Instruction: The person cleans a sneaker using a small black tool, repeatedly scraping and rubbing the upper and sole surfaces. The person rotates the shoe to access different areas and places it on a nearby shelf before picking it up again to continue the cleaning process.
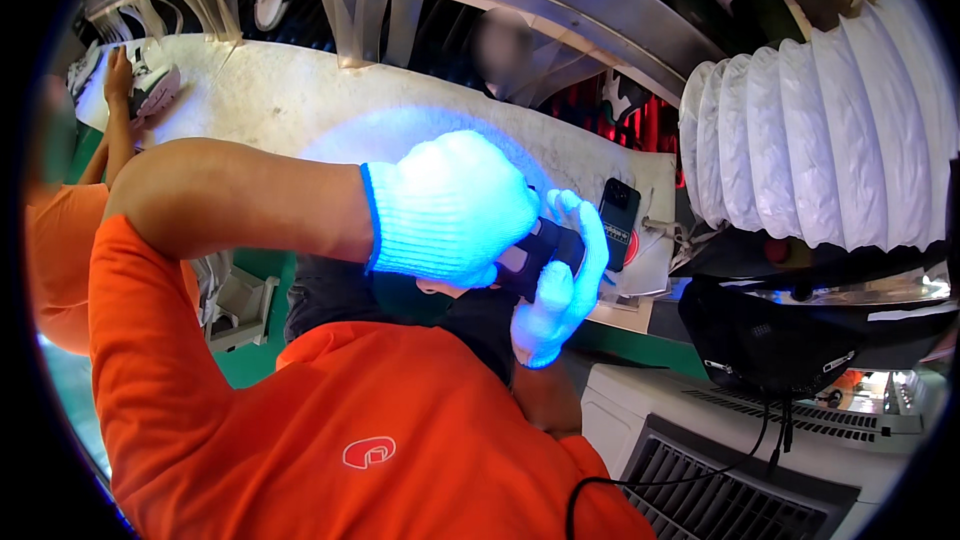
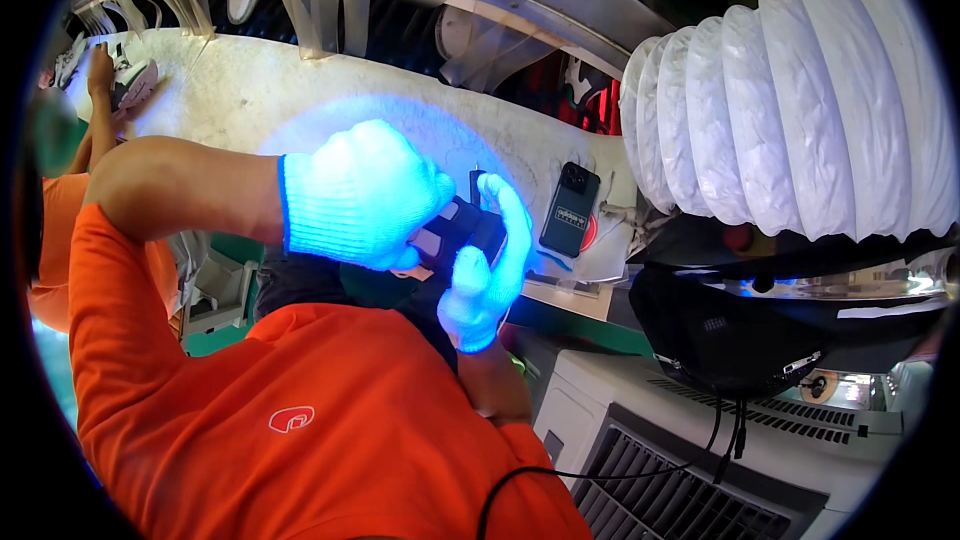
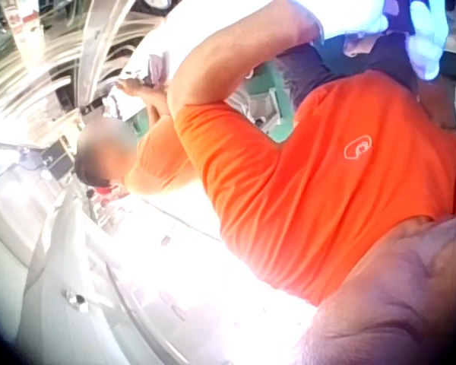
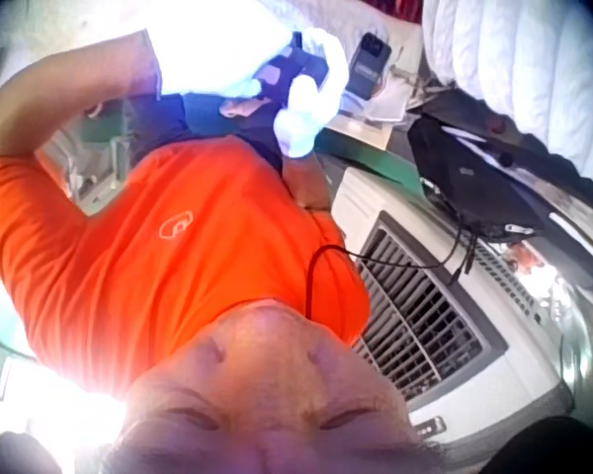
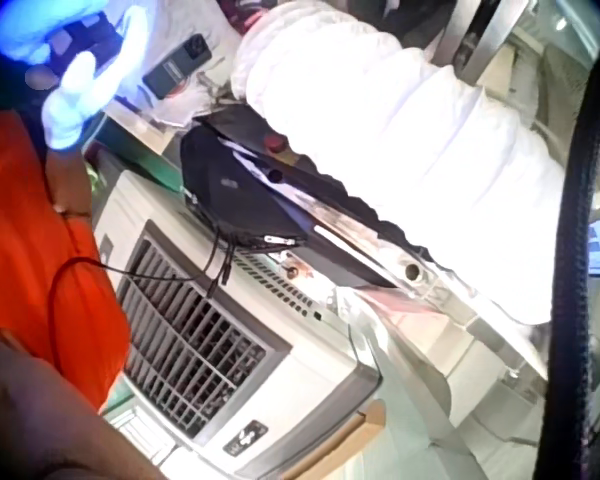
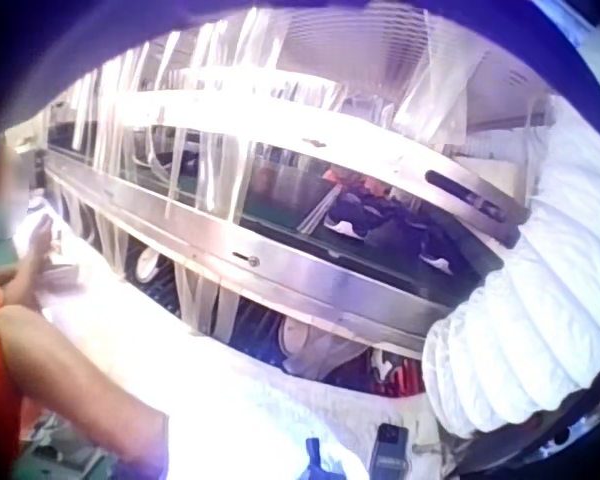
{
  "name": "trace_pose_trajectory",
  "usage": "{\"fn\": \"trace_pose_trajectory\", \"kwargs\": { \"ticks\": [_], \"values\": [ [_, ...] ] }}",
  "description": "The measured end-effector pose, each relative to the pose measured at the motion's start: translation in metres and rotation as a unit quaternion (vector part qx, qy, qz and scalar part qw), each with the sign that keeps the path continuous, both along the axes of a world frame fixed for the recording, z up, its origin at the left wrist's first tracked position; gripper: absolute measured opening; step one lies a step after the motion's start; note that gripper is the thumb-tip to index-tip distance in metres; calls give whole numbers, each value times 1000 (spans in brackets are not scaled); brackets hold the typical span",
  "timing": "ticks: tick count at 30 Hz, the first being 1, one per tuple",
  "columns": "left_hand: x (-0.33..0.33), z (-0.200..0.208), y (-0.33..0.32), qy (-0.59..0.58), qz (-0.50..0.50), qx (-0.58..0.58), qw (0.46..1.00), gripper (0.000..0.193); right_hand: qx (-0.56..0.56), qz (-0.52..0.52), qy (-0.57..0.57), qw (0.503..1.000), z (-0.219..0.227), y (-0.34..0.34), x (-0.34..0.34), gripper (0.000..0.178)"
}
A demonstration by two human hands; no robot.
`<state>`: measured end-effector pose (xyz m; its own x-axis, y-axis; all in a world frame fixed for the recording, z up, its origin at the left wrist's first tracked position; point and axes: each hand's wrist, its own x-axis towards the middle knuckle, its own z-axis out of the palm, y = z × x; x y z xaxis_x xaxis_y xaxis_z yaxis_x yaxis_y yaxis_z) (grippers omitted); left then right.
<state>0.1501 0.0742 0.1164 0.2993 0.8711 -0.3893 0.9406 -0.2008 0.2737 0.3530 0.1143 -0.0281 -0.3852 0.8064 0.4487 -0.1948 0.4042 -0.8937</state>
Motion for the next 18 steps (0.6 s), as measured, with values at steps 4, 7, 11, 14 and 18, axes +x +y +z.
{"fn": "trace_pose_trajectory", "kwargs": {
  "ticks": [4,7,11,14,18],
  "values": [
    [-5,-20,-14,-72,-14,83,994,52,65,-28,-56,996,-10,-11,13,87],
    [0,-43,-43,-134,-29,225,965,51,-62,56,-17,996,6,-21,27,96],
    [11,-86,-82,-181,-8,481,858,47,-4,82,-7,997,20,-40,27,70],
    [14,-92,-99,-177,-4,487,855,39,131,63,-86,986,14,-43,32,55],
    [20,-107,-106,-148,-11,516,843,38,40,55,-97,993,27,-50,35,56]
  ]
}}
